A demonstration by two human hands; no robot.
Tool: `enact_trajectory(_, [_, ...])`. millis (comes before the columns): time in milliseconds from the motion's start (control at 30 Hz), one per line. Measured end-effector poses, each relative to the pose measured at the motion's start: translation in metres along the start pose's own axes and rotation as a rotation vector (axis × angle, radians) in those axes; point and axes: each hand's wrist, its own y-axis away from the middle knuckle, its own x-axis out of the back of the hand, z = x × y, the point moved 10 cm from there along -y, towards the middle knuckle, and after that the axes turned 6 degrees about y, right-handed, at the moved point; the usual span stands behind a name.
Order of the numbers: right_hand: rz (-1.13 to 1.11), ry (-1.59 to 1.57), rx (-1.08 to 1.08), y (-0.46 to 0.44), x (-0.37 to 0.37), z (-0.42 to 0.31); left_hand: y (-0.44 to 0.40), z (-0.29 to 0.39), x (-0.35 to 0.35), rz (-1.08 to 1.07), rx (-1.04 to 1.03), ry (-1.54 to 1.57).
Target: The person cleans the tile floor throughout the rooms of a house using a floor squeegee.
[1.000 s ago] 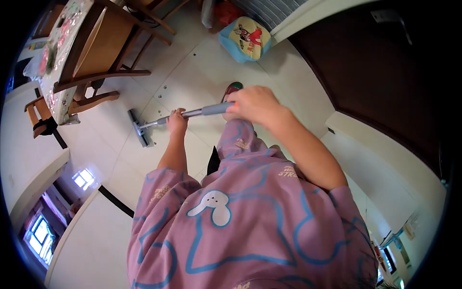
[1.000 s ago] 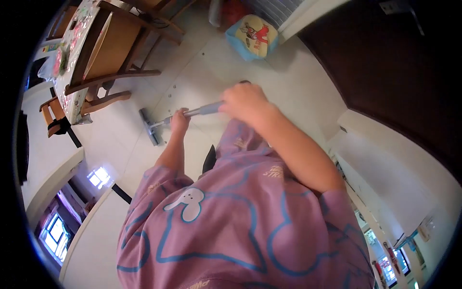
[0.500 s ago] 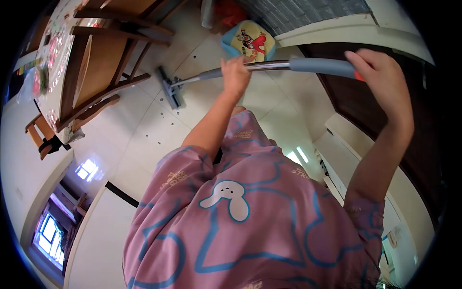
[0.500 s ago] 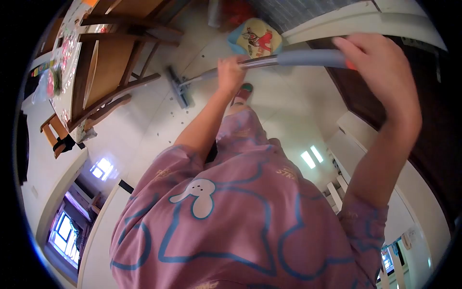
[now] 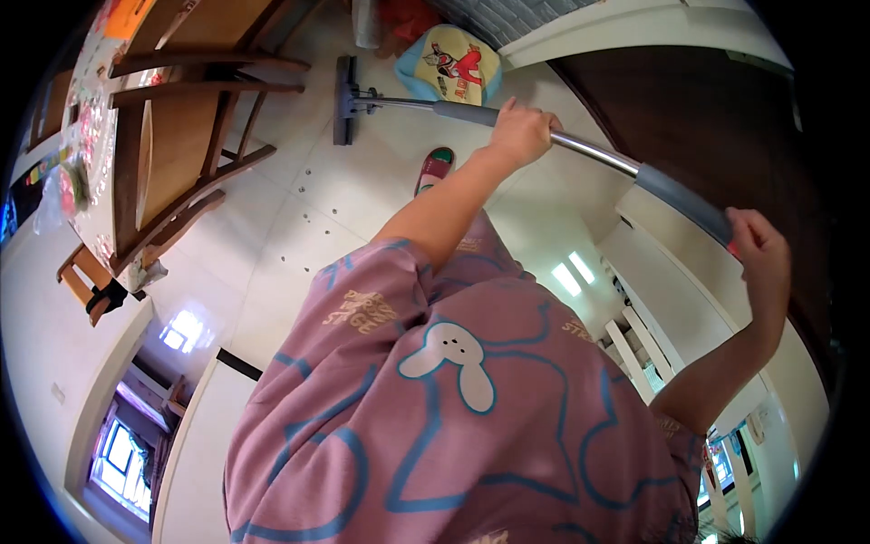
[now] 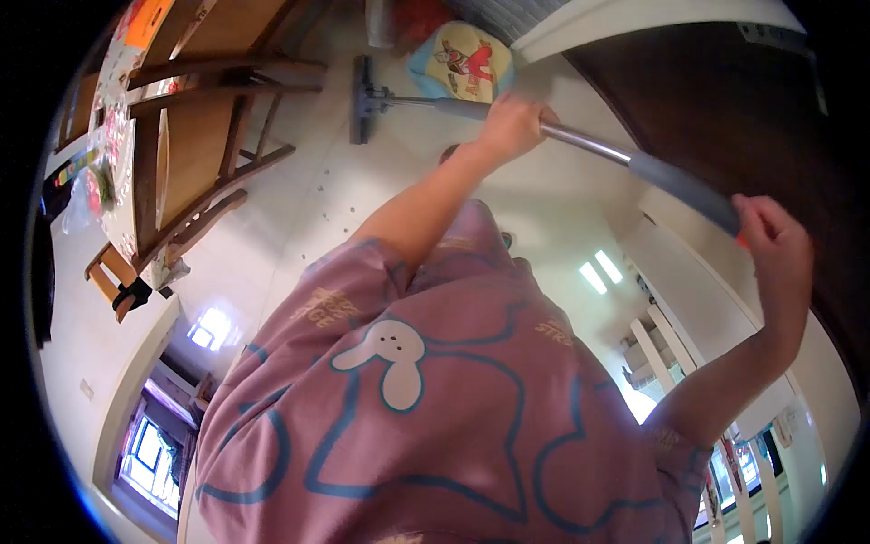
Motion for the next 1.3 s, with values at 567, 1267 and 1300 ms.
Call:
enact_trajectory(567, [-0.507,-0.026,0.185,0.24,-0.312,0.248,0.276,-0.023,-0.275,-0.812,-0.306,-0.474])
enact_trajectory(1267, [-0.379,-0.165,0.001,0.392,-0.317,0.541,0.445,0.155,-0.491,-1.002,-0.289,-0.051])
enact_trajectory(1300, [-0.418,-0.205,-0.046,0.381,-0.326,0.521,0.431,0.132,-0.473,-0.938,-0.199,-0.063])
